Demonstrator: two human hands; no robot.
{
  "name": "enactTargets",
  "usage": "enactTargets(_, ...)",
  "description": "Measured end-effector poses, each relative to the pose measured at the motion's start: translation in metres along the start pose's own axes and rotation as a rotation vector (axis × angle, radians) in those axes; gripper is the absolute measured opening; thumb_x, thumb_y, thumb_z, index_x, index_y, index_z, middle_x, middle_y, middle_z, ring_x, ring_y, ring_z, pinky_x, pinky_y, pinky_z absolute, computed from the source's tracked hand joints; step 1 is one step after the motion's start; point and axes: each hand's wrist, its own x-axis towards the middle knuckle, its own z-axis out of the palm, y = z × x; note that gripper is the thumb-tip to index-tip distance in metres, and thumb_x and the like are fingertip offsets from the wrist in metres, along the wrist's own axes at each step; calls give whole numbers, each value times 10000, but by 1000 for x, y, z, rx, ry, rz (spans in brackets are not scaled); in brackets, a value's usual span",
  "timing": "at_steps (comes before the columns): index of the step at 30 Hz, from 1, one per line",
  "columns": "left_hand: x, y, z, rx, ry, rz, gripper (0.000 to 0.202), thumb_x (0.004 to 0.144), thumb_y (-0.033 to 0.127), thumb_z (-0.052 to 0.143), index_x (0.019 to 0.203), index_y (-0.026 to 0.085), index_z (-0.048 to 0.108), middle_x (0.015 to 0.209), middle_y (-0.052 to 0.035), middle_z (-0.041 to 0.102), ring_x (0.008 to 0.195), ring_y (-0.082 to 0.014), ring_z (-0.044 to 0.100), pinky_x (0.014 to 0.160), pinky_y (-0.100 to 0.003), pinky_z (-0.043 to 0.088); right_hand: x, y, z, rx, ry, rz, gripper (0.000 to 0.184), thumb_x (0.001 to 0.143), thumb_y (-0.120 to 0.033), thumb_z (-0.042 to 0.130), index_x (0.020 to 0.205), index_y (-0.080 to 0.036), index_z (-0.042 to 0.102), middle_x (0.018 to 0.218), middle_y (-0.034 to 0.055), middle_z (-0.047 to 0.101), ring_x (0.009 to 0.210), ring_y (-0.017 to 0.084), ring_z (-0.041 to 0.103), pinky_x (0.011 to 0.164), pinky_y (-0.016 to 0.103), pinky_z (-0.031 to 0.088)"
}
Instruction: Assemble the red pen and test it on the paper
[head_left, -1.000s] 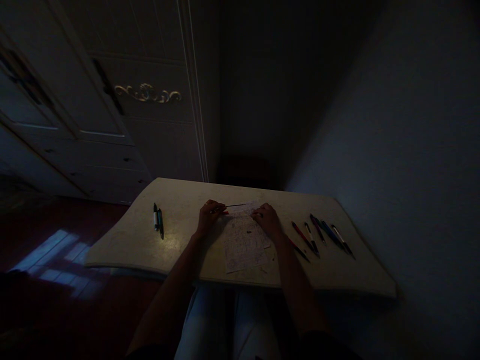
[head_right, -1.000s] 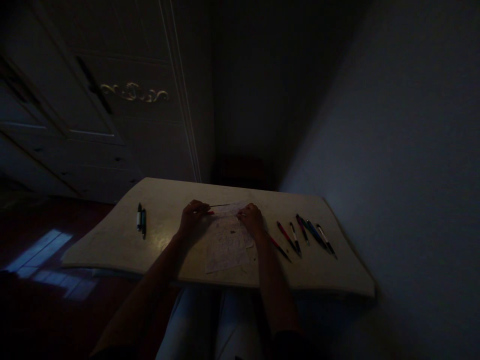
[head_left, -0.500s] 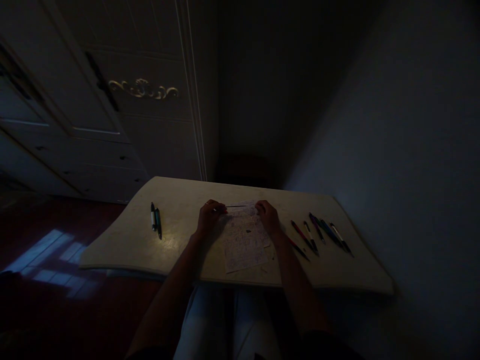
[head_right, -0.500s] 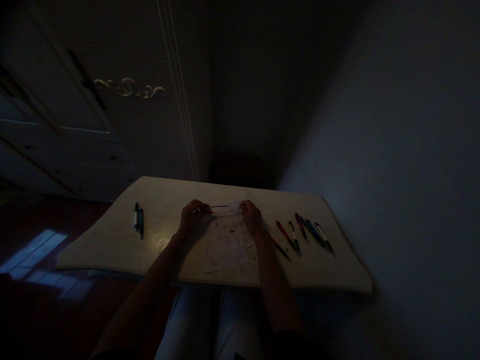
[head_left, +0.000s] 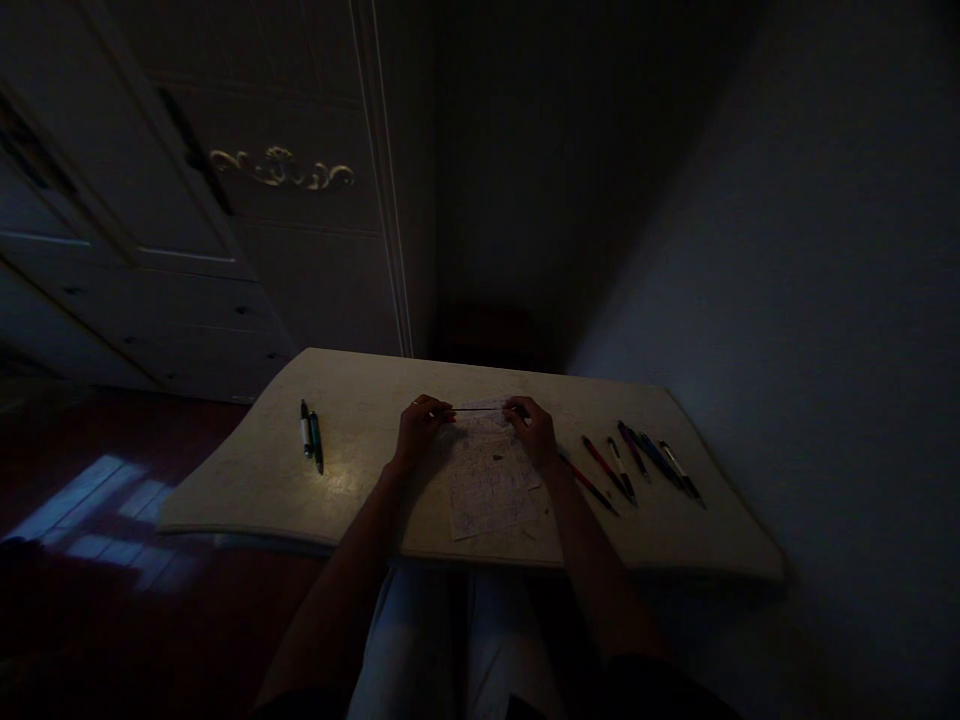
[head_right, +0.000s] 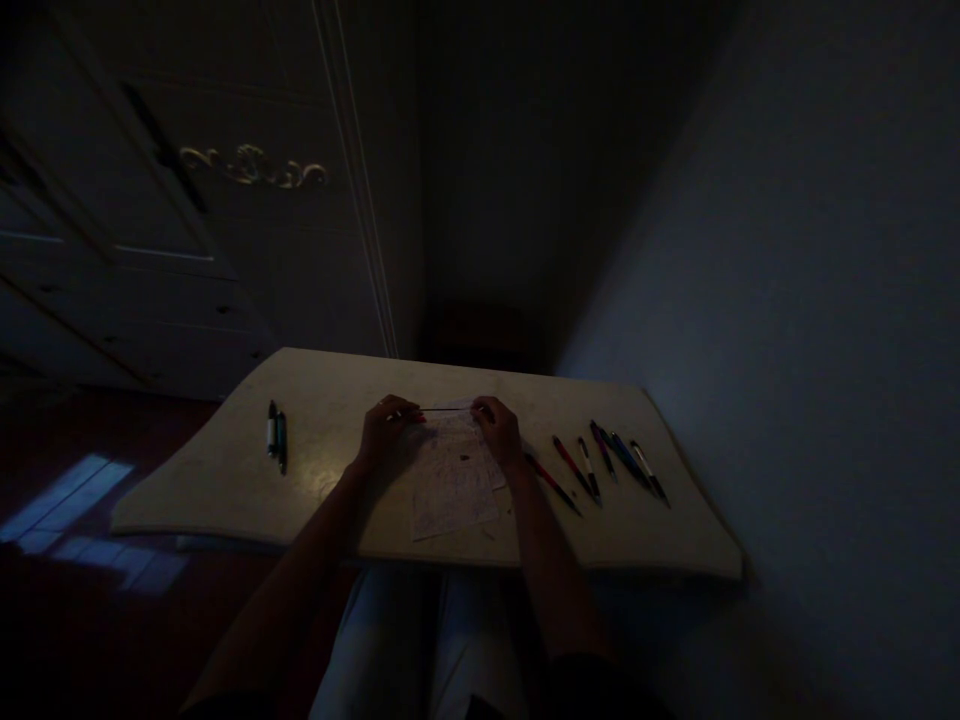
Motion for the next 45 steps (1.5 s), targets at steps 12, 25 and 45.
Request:
enactTargets(12, -1, 1, 0, -20, -18, 5, 89, 760, 276, 777, 812, 205, 761, 802, -52, 673, 698, -166, 630, 649, -291, 521, -1, -1, 3, 85, 12, 46, 298, 789, -402, 696, 1020, -216, 661, 915, 59, 758, 844, 213, 714, 826, 359, 557)
enactTargets(25, -5, 4, 8, -67, -69, -85, 217, 686, 266, 823, 888, 214, 765, 757, -29, 714, 689, -174, 655, 695, -307, 525, -3, -6, 9, 89, -31, 37, 325, 764, -387, 723, 1034, -212, 673, 897, 60, 768, 816, 213, 705, 783, 357, 538)
enactTargets(45, -2, -3, 2, 16, -67, -40, 520, 663, 320, 848, 1146, 221, 680, 1122, -101, 678, 953, -244, 672, 768, -356, 571, 3, 2, 10, 368, 33, 244, 424, 648, -418, 811, 982, -215, 647, 866, 53, 754, 821, 216, 714, 780, 366, 575)
